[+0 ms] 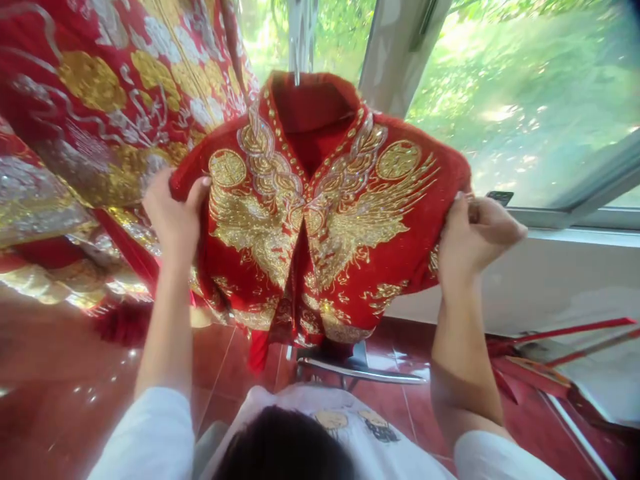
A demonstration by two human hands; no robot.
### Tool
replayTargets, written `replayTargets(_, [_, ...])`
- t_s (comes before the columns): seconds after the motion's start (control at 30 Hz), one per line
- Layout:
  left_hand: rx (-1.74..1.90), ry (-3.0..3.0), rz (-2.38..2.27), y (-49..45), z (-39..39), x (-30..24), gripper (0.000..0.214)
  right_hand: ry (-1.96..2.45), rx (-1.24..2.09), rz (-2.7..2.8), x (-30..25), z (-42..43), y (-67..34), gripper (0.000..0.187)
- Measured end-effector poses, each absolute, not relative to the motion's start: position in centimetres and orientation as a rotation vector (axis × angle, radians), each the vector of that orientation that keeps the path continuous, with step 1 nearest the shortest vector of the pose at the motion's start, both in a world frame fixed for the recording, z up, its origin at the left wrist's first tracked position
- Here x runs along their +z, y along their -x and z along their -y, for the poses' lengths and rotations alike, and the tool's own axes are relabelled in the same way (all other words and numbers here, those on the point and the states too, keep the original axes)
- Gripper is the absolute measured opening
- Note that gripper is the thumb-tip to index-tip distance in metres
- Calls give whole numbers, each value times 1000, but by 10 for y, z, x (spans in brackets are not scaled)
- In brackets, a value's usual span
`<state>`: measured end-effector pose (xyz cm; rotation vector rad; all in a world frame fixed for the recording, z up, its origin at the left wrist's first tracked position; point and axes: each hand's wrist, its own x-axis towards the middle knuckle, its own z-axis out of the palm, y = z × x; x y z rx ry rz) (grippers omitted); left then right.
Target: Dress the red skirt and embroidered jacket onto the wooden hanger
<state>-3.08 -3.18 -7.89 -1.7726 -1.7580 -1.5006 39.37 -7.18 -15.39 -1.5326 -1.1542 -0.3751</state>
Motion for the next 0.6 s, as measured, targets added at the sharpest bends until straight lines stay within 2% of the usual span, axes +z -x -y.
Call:
replayTargets(0.13, [-1618,1482,1449,-1,55,-141,57,1530,-597,900,-172,101,-350,40])
replayTargets(0.23, [-1585,1359,1340,-28,91,-220,50,1352,-818,928,-215,130,-295,46])
replayTargets(0.27, [-1553,1399,1282,-38,103,-250,47,1312,-803,1047,-235,137,-274,57])
replayTargets(0.33, [-1346,1643,1434,-58,119,-308,49,1449,-545,1276,-277,142,-236,81])
replayTargets(0.4, [-1122,1751,1733,-70,124,-347,52,1527,-398,1322,-312,134,-212,85])
replayTargets(0.47, [-1041,1743,1964,-68,124,-361,43,1563,-268,1307,-331,121,-210,80])
replayTargets(0.57, [-1064,1980,1994,-46,132,-344,13,1548,-62,1303,-331,117,-232,75])
replayTargets(0.6, [-1064,2102,1945,-39,140,-335,17,1522,7,1344,-327,123,-239,75])
